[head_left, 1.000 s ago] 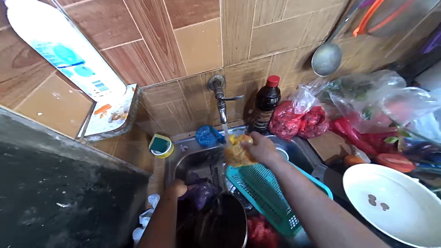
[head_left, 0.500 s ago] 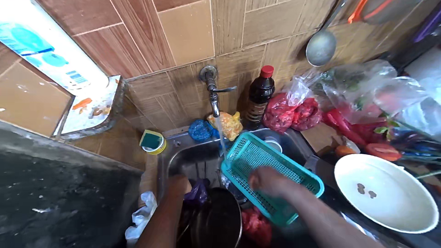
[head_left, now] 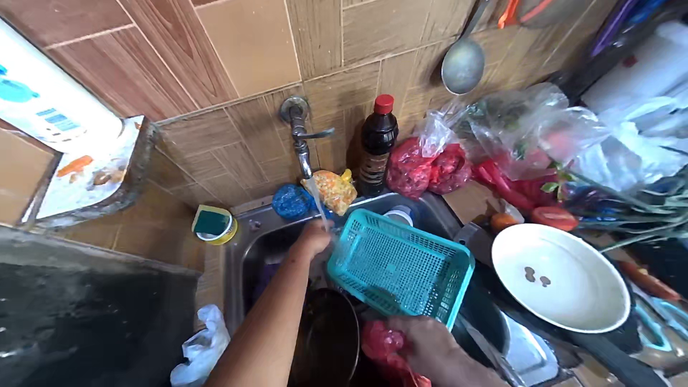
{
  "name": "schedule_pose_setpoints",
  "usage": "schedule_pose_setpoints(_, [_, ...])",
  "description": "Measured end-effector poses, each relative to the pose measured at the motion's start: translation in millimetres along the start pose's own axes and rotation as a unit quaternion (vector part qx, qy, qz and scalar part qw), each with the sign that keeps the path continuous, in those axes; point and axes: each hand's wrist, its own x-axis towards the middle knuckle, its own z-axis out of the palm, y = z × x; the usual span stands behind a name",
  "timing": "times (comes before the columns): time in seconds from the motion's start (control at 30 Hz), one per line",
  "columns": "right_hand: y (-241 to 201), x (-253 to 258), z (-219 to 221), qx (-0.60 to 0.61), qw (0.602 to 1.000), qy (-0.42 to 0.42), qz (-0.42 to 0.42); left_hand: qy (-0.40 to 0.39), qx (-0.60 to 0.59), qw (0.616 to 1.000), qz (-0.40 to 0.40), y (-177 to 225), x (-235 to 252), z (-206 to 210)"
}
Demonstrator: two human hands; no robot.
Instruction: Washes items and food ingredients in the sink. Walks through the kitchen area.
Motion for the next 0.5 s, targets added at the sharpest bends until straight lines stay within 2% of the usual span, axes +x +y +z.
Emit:
schedule_pose_setpoints(0.07, [6.9, -18.5, -23.3, 0.041, 0.998, 0.034, -0.037, -0.018, 0.084, 0.995, -0.047, -25.2, 5.5, 23.3])
schedule_pose_setpoints(0.17, [24.3, -28.0, -43.1, 0.156, 0.972, 0.119, -0.131, -0.048, 0.104, 0.988, -0.099, -55.4, 11.2, 67.5])
schedule_pose_setpoints(0.23, [30.0, -25.6, -50.4, 0.237, 0.949, 0.139, -0.158, -0.053, 0.106, 0.988, -0.101, -65.4, 8.8, 84.9])
schedule_pose_setpoints(0.33, [23.9, -16.4, -65.2, 0.28, 0.933, 0.168, -0.149, -0.021, 0.143, 0.984, -0.103, -59.4, 0.7, 70.2])
schedule_pose_setpoints(0.43, [11.1, 3.0, -78.3, 0.259, 0.93, 0.217, -0.146, 0.023, 0.174, 0.982, -0.066, -63.0, -8.5, 35.5])
schedule_pose_setpoints(0.5, [-4.2, 22.4, -90.1, 0.248, 0.934, 0.207, -0.149, 0.021, 0.203, 0.976, -0.078, -62.8, -16.9, 17.0])
